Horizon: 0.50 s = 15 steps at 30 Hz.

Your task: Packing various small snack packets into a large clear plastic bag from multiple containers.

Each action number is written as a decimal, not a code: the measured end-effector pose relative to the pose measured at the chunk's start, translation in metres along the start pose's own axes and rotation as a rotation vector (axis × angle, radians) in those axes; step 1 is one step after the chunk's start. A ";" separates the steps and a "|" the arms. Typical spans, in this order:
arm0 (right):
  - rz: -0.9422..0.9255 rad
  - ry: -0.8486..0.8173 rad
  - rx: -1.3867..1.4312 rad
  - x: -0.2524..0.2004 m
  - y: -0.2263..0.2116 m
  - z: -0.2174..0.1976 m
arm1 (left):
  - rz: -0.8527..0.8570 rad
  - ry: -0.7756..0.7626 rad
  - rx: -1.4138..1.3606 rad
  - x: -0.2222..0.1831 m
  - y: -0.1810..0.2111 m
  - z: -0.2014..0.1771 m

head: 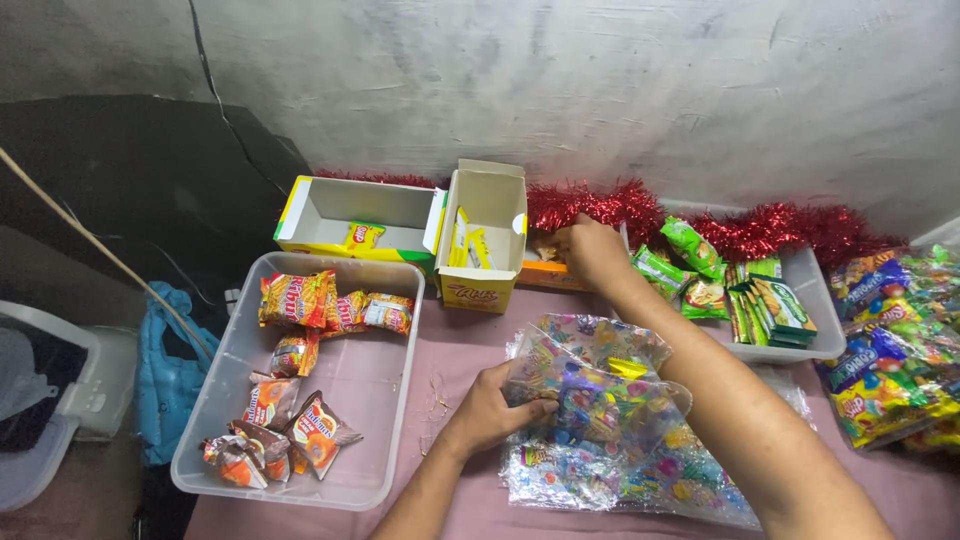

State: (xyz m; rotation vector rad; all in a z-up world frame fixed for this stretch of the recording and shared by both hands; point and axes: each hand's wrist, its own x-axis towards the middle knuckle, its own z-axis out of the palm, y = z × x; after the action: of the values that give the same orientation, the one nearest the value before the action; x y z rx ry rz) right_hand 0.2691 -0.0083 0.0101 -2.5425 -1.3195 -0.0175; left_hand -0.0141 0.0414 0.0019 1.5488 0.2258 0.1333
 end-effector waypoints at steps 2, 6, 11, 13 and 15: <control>-0.004 0.039 0.049 -0.002 -0.004 -0.004 | -0.005 0.000 -0.005 0.001 -0.001 0.000; 0.079 0.058 0.335 0.000 -0.002 -0.014 | -0.056 -0.011 -0.063 0.002 -0.001 0.000; 0.026 0.007 0.544 -0.014 -0.011 -0.054 | -0.024 0.000 -0.021 0.002 -0.009 -0.001; -0.017 -0.001 0.531 -0.024 -0.012 -0.069 | -0.009 0.000 0.007 0.002 -0.013 0.001; -0.063 0.037 0.471 -0.037 -0.012 -0.079 | 0.056 0.062 0.061 0.002 -0.021 0.005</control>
State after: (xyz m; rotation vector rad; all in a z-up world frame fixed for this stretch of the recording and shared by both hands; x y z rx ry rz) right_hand 0.2472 -0.0515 0.0842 -2.0950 -1.2179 0.2079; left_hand -0.0125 0.0362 -0.0191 1.6133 0.2379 0.2206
